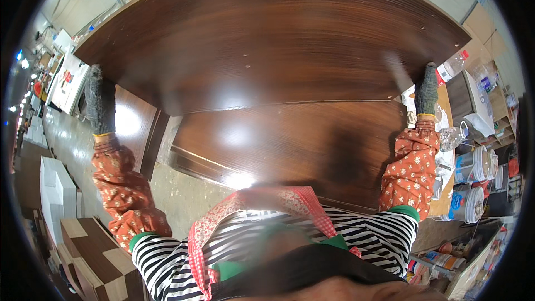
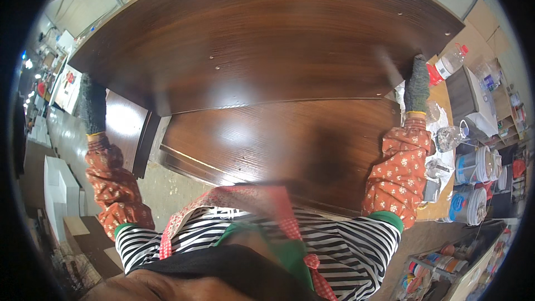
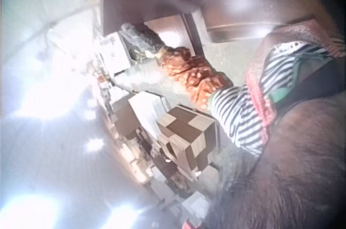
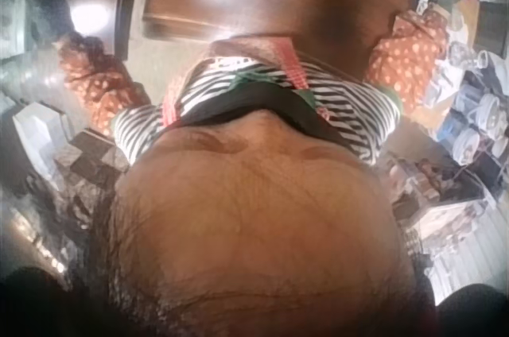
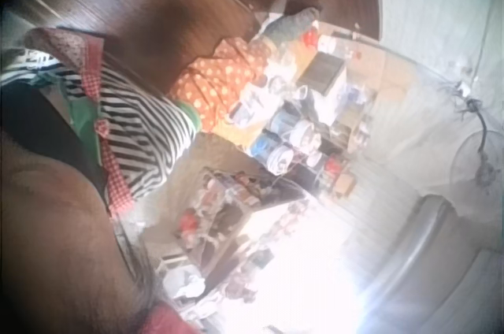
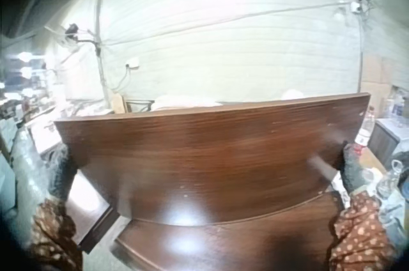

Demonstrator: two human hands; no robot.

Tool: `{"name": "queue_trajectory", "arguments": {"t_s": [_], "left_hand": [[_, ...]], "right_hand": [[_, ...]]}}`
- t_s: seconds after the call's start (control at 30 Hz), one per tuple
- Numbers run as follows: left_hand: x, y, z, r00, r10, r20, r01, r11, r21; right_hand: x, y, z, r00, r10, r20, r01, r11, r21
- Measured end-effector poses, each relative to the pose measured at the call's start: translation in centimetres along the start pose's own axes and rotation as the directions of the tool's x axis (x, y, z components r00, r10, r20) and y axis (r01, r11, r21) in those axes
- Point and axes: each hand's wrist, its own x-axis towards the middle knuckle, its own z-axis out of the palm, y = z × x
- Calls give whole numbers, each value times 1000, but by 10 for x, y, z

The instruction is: The person wipes the surface of a large wooden panel with a white cloth, then flips it to wipe the other side. They repeat this process on several additional panels, handling them one at a time and stacking them after wiping.

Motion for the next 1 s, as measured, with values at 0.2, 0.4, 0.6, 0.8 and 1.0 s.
{"name": "queue_trajectory", "arguments": {"t_s": [0.2,0.4,0.6,0.8,1.0], "left_hand": [[3,29,37,835,-541,-97,466,791,-397],[13,24,44,952,-249,-178,232,967,-108],[2,3,43,976,-132,-173,199,860,470],[0,-2,47,932,-307,-193,315,949,12],[-11,3,54,941,-289,-177,295,955,5]], "right_hand": [[57,-135,-70,924,-5,-382,24,999,46],[-4,-279,-57,646,-509,569,592,804,48],[-26,-249,-82,799,-144,584,175,985,2],[3,-192,-101,950,252,-184,-194,938,287],[32,-106,-68,883,455,-118,-331,779,533]]}}
